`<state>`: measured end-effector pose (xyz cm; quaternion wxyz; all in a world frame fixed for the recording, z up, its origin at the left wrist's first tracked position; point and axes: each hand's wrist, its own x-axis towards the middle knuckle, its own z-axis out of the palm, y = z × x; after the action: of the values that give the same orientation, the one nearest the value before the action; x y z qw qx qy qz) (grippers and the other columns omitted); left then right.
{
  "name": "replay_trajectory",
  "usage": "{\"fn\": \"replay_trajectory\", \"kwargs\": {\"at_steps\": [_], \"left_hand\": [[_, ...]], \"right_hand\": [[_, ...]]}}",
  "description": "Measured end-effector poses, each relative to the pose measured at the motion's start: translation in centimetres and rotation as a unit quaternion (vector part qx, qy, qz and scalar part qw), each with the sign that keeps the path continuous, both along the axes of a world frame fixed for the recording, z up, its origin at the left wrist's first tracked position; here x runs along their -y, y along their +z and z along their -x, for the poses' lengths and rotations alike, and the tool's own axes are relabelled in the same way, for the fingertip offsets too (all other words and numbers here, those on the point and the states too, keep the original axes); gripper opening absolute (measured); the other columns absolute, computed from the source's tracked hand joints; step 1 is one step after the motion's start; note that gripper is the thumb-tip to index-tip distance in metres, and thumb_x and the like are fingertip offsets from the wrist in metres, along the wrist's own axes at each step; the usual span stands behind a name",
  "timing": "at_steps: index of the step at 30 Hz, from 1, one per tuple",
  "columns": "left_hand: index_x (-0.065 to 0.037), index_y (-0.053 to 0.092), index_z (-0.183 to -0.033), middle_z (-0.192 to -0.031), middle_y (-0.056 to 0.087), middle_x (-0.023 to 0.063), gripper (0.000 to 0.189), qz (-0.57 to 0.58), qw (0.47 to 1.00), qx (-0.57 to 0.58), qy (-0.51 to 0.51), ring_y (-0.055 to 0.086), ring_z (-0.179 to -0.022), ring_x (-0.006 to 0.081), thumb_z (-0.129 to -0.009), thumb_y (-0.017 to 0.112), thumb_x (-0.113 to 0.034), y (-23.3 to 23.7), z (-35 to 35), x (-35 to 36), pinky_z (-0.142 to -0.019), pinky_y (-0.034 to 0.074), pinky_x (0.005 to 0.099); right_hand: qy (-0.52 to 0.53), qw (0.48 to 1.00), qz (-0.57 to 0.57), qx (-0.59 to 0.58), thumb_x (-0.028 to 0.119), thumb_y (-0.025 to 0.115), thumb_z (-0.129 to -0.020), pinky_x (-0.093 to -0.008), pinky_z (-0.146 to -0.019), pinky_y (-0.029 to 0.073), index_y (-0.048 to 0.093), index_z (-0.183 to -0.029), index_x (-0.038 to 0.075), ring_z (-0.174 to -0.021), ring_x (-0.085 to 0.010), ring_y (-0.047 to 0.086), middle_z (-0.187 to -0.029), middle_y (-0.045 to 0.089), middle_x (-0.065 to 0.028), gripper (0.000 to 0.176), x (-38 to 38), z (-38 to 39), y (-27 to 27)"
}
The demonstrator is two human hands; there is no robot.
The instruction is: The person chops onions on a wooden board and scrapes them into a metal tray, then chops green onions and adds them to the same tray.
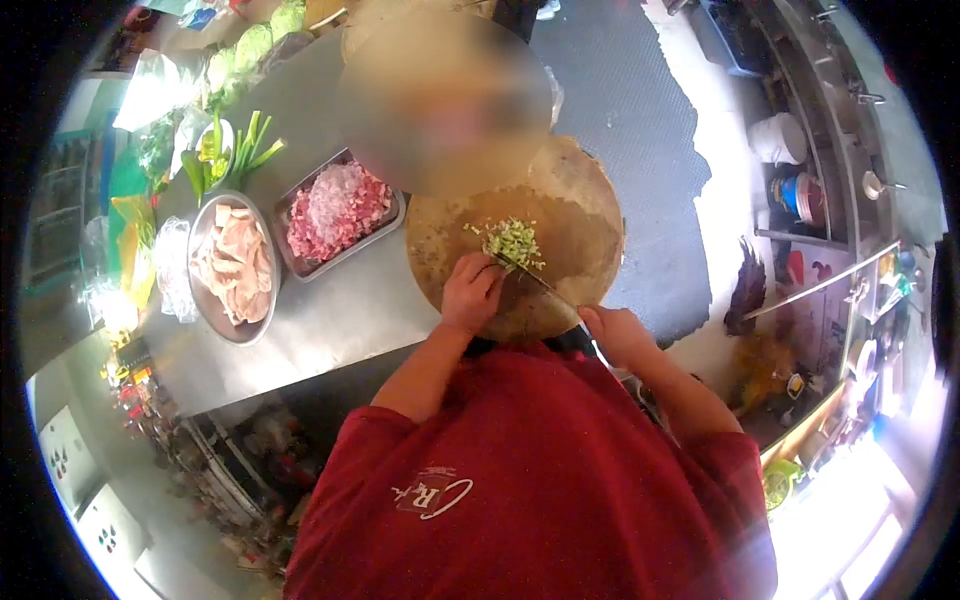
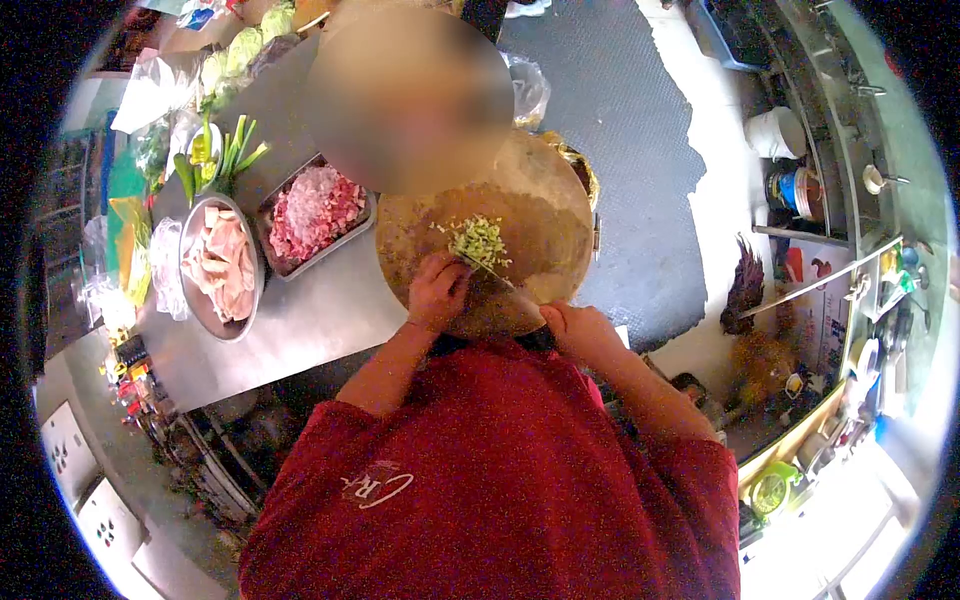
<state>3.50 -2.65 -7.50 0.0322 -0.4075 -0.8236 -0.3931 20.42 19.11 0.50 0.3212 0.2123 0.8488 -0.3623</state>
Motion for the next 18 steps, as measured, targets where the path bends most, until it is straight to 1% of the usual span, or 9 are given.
{"fn": "replay_trajectory", "kwargs": {"at_steps": [2,5,7,8,10,14,16,17,18], "left_hand": [[-0.006,0.068,-0.087,-0.099,0.065,0.0097,0.017,-0.003,1.0,0.001,-0.005,0.063,-0.095,0.0324,-0.072,0.073,0.0,0.1,0.2,0.1,-0.08,0.055,0.0401],[-0.006,0.068,-0.087,-0.099,0.065,0.0098,0.016,0.008,1.0,-0.019,0.002,0.063,-0.096,0.0324,-0.073,0.074,-0.002,-0.5,0.2,0.3,-0.079,0.055,0.0401],[-0.006,0.068,-0.087,-0.099,0.065,0.0098,0.015,0.009,1.0,-0.017,-0.003,0.063,-0.096,0.0324,-0.074,0.074,-0.002,-0.6,0.2,0.3,-0.079,0.055,0.0402],[-0.006,0.068,-0.087,-0.098,0.065,0.0098,0.014,0.01,1.0,-0.014,-0.006,0.063,-0.096,0.0324,-0.075,0.074,-0.003,-0.3,0.2,0.3,-0.079,0.055,0.0403],[-0.006,0.068,-0.087,-0.097,0.065,0.01,0.013,0.008,1.0,-0.013,-0.009,0.063,-0.094,0.0326,-0.075,0.074,-0.004,0.1,0.2,0.3,-0.078,0.055,0.0408],[-0.007,0.068,-0.087,-0.095,0.064,0.0109,0.014,0.03,0.999,-0.007,0.009,0.062,-0.089,0.0333,-0.075,0.074,-0.003,0.0,-0.2,0.3,-0.076,0.054,0.0419],[-0.007,0.068,-0.086,-0.095,0.064,0.0108,0.014,0.019,1.0,0.003,0.003,0.061,-0.088,0.0335,-0.075,0.075,-0.003,0.0,-0.1,0.3,-0.075,0.054,0.0419],[-0.007,0.068,-0.086,-0.095,0.064,0.0108,0.014,0.003,1.0,0.012,-0.001,0.061,-0.086,0.0337,-0.075,0.075,-0.003,0.0,0.0,0.3,-0.074,0.053,0.0419],[-0.007,0.068,-0.086,-0.095,0.064,0.0108,0.014,0.003,1.0,0.012,-0.002,0.061,-0.086,0.0337,-0.075,0.075,-0.003,0.0,0.0,0.3,-0.074,0.053,0.0419]], "right_hand": [[-0.007,1.0,0.006,-0.004,0.049,0.037,-0.103,-0.0545,-0.086,0.052,0.064,-0.125,0.011,-0.093,-0.0474,0.066,-0.098,0.07,-0.0257,0.051,0.2,0.0,0.4],[-0.043,0.997,0.051,-0.04,0.047,0.038,-0.104,-0.0544,-0.087,0.051,0.064,-0.125,0.011,-0.095,-0.0474,0.066,-0.1,0.07,-0.0253,0.049,1.6,1.6,2.0],[-0.034,0.996,0.047,-0.07,0.046,0.039,-0.104,-0.0549,-0.086,0.051,0.066,-0.12,0.009,-0.095,-0.0479,0.065,-0.1,0.07,-0.0261,0.048,2.1,2.8,2.7],[-0.035,0.996,0.047,-0.07,0.046,0.039,-0.104,-0.0549,-0.086,0.051,0.066,-0.12,0.009,-0.095,-0.0479,0.065,-0.1,0.07,-0.0261,0.048,2.0,3.1,3.0],[-0.007,0.997,0.045,-0.057,0.045,0.039,-0.104,-0.0553,-0.086,0.051,0.067,-0.112,0.004,-0.096,-0.0481,0.065,-0.099,0.069,-0.0271,0.05,1.6,3.7,3.2],[-0.021,0.994,0.054,-0.089,0.045,0.039,-0.104,-0.0558,-0.087,0.05,0.067,-0.107,0.0,-0.096,-0.0483,0.064,-0.1,0.068,-0.0286,0.053,2.2,6.2,1.7],[0.086,0.996,0.001,-0.007,0.041,0.038,-0.104,-0.0542,-0.084,0.05,0.067,-0.114,0.003,-0.095,-0.0494,0.063,-0.099,0.068,-0.0277,0.048,2.5,8.5,1.2],[0.083,0.997,0.001,-0.007,0.041,0.038,-0.104,-0.0542,-0.084,0.05,0.067,-0.114,0.003,-0.095,-0.0494,0.063,-0.099,0.068,-0.0277,0.048,2.5,7.9,0.7],[0.058,0.998,0.01,-0.037,0.045,0.037,-0.104,-0.055,-0.086,0.05,0.067,-0.112,0.002,-0.096,-0.0485,0.063,-0.1,0.068,-0.0283,0.053,2.4,6.9,0.0]]}}
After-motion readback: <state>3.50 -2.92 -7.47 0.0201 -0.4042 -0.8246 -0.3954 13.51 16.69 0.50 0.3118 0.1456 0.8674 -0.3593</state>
